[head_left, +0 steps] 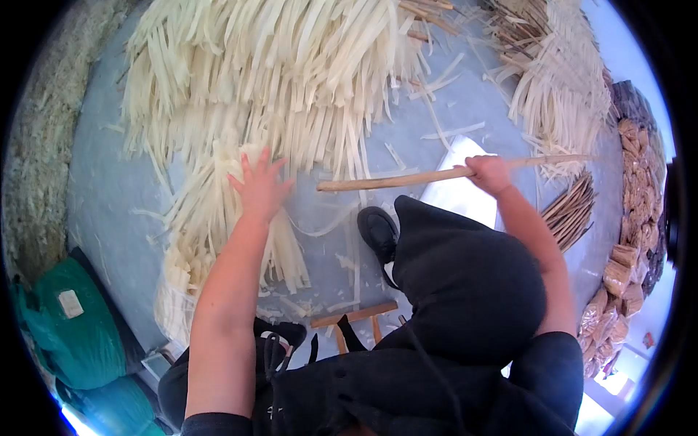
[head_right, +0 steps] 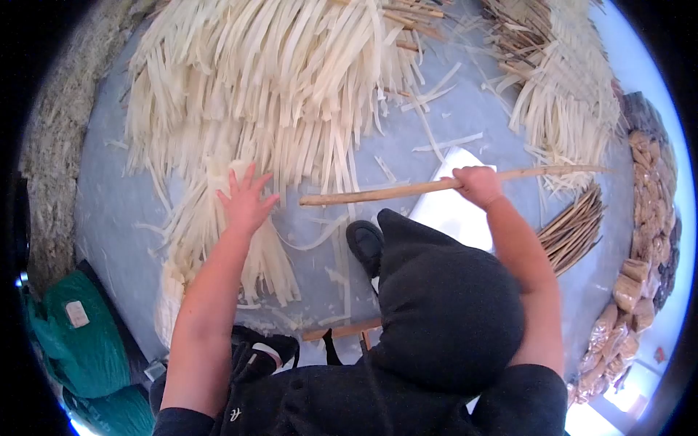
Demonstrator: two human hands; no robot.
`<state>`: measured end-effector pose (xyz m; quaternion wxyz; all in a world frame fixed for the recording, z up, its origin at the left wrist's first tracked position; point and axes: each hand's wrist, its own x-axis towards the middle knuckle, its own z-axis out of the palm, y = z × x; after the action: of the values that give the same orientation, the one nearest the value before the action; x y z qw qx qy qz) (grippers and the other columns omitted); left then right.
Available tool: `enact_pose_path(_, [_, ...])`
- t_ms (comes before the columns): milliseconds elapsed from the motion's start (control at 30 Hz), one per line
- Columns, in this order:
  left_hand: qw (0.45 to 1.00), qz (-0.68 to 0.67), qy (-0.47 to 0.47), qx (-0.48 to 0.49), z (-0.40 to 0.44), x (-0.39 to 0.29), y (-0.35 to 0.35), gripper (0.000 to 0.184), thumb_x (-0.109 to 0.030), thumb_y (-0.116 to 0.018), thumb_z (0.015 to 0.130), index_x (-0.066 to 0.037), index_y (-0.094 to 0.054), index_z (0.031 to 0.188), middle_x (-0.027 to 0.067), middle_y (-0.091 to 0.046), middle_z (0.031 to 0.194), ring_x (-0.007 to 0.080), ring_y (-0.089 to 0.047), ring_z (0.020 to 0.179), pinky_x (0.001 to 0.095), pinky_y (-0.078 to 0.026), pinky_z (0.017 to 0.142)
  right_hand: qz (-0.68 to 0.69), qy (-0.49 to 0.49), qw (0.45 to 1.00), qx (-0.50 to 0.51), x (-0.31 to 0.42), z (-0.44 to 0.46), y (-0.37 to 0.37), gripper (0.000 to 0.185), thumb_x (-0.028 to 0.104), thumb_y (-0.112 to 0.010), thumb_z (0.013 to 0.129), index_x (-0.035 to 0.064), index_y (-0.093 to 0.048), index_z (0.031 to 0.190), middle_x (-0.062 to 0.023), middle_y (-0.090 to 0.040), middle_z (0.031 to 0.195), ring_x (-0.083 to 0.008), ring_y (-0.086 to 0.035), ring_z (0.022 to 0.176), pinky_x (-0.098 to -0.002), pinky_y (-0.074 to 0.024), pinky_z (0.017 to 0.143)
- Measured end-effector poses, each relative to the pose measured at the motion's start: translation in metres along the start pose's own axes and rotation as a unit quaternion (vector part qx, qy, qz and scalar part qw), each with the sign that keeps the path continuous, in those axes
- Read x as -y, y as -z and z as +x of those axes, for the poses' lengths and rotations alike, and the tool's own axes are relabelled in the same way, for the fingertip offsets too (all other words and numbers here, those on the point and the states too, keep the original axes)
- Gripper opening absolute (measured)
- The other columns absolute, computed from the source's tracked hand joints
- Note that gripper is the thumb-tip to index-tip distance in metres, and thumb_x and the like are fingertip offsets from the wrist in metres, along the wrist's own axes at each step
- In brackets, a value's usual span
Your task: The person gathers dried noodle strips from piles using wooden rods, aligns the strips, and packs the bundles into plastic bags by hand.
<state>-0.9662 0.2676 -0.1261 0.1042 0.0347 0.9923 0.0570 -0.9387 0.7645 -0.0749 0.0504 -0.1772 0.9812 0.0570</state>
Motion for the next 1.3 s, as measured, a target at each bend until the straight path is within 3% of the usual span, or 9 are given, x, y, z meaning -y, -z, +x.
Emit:
enact_pose_path(467, [0.933,-0.138,-0.248,-0.221,-0.086,-0.158,0.218,0.027,-0.033,-0.06,0.092,-0.009,-0.063,0.102,0.0111,-0.064,0.098,0.0314,-0.058,0.092,0.041,-0.045,0.076,0.012,-0.126,0.935,-0.331,-0.009,-0.088,0.202,0.024,0.012,-0.071,0.075,0.0123,-0.06,0.096,-0.0108,-0.059,0.105,-0.0338,-0.058,0.097,-0.0417,-0.0482,0.078])
enact_pose_path(567, [0.943,-0.242,-0.216,-0.078,-0.126,-0.226,0.259,0.034,-0.039,-0.054,0.096,-0.006,-0.063,0.096,0.0136,-0.064,0.085,0.031,-0.06,0.081,0.0393,-0.046,0.073,-0.021,-0.234,0.764,-0.601,0.006,-0.133,0.235,0.049,0.005,-0.069,0.078,0.012,-0.055,0.125,-0.0163,-0.053,0.123,-0.0324,-0.056,0.108,-0.0401,-0.0472,0.087])
enact_pose_path(633, [0.903,-0.337,-0.265,0.015,-0.151,-0.275,0.26,0.041,-0.041,-0.046,0.101,-0.004,-0.063,0.095,0.0027,-0.056,0.073,0.0135,-0.05,0.068,0.0273,-0.041,0.064,0.412,-0.191,0.52,-0.723,0.014,-0.161,0.233,0.066,0.002,-0.064,0.085,0.0079,-0.037,0.144,-0.0201,-0.044,0.135,-0.0291,-0.051,0.118,-0.0392,-0.0444,0.096])
enact_pose_path(767, [0.833,-0.381,-0.316,0.247,-0.212,-0.371,0.215,0.041,-0.044,-0.046,0.1,-0.006,-0.064,0.102,0.0017,-0.06,0.085,0.0119,-0.053,0.077,0.0269,-0.044,0.068,0.787,-0.151,0.223,-0.555,0.094,-0.219,0.246,0.063,0.002,-0.055,0.09,0.0056,-0.024,0.145,-0.0171,-0.057,0.108,-0.0234,-0.062,0.085,-0.0387,-0.0535,0.075])
enact_pose_path(867, [0.787,-0.384,-0.308,0.374,-0.248,-0.393,0.198,0.038,-0.039,-0.051,0.099,-0.007,-0.063,0.113,0.007,-0.06,0.107,0.0151,-0.056,0.097,0.029,-0.048,0.08,0.726,-0.259,0.279,-0.574,0.069,-0.268,0.165,0.054,0.004,-0.055,0.091,0.0041,-0.027,0.138,-0.0092,-0.055,0.084,-0.0181,-0.056,0.063,-0.0322,-0.0486,0.056])
enact_pose_path(933, [0.799,-0.316,-0.482,0.172,-0.257,-0.385,0.205,0.034,-0.029,-0.056,0.096,-0.009,-0.06,0.124,0.0101,-0.054,0.127,0.0192,-0.051,0.119,0.0332,-0.046,0.094,0.651,-0.393,0.268,-0.592,0.038,-0.29,0.094,0.044,0.004,-0.053,0.088,0.006,-0.034,0.128,-0.0033,-0.048,0.07,-0.0121,-0.043,0.044,-0.0265,-0.0384,0.039])
enact_pose_path(1133, [0.795,-0.499,-0.337,0.073,-0.232,-0.285,0.284,0.023,-0.013,-0.057,0.096,-0.006,-0.065,0.116,0.005,-0.059,0.124,0.014,-0.053,0.116,0.0284,-0.042,0.097,0.456,-0.664,0.347,-0.48,-0.004,-0.347,-0.158,0.034,0.022,-0.063,0.085,0.005,-0.057,0.114,-0.0108,-0.061,0.085,-0.0237,-0.057,0.067,-0.0357,-0.0469,0.06])
enact_pose_path(1233, [0.805,-0.577,-0.137,-0.002,-0.218,-0.206,0.309,0.026,-0.018,-0.056,0.097,-0.007,-0.064,0.12,0.0021,-0.062,0.121,0.0129,-0.056,0.112,0.0296,-0.044,0.096,0.139,-0.66,0.732,0.1,0.003,-0.35,-0.179,0.03,0.023,-0.063,0.085,0.0069,-0.064,0.111,-0.0085,-0.067,0.096,-0.0246,-0.062,0.085,-0.0361,-0.049,0.071])
enact_pose_path(1300, [0.79,-0.605,-0.077,-0.055,-0.213,-0.15,0.306,0.028,-0.02,-0.056,0.097,-0.007,-0.063,0.121,0.0012,-0.062,0.121,0.0127,-0.056,0.112,0.0298,-0.044,0.096,0.007,-0.519,0.806,0.285,0.013,-0.361,-0.183,0.029,0.024,-0.063,0.085,0.0083,-0.07,0.109,-0.0069,-0.07,0.104,-0.0253,-0.066,0.096,-0.0364,-0.0503,0.079])
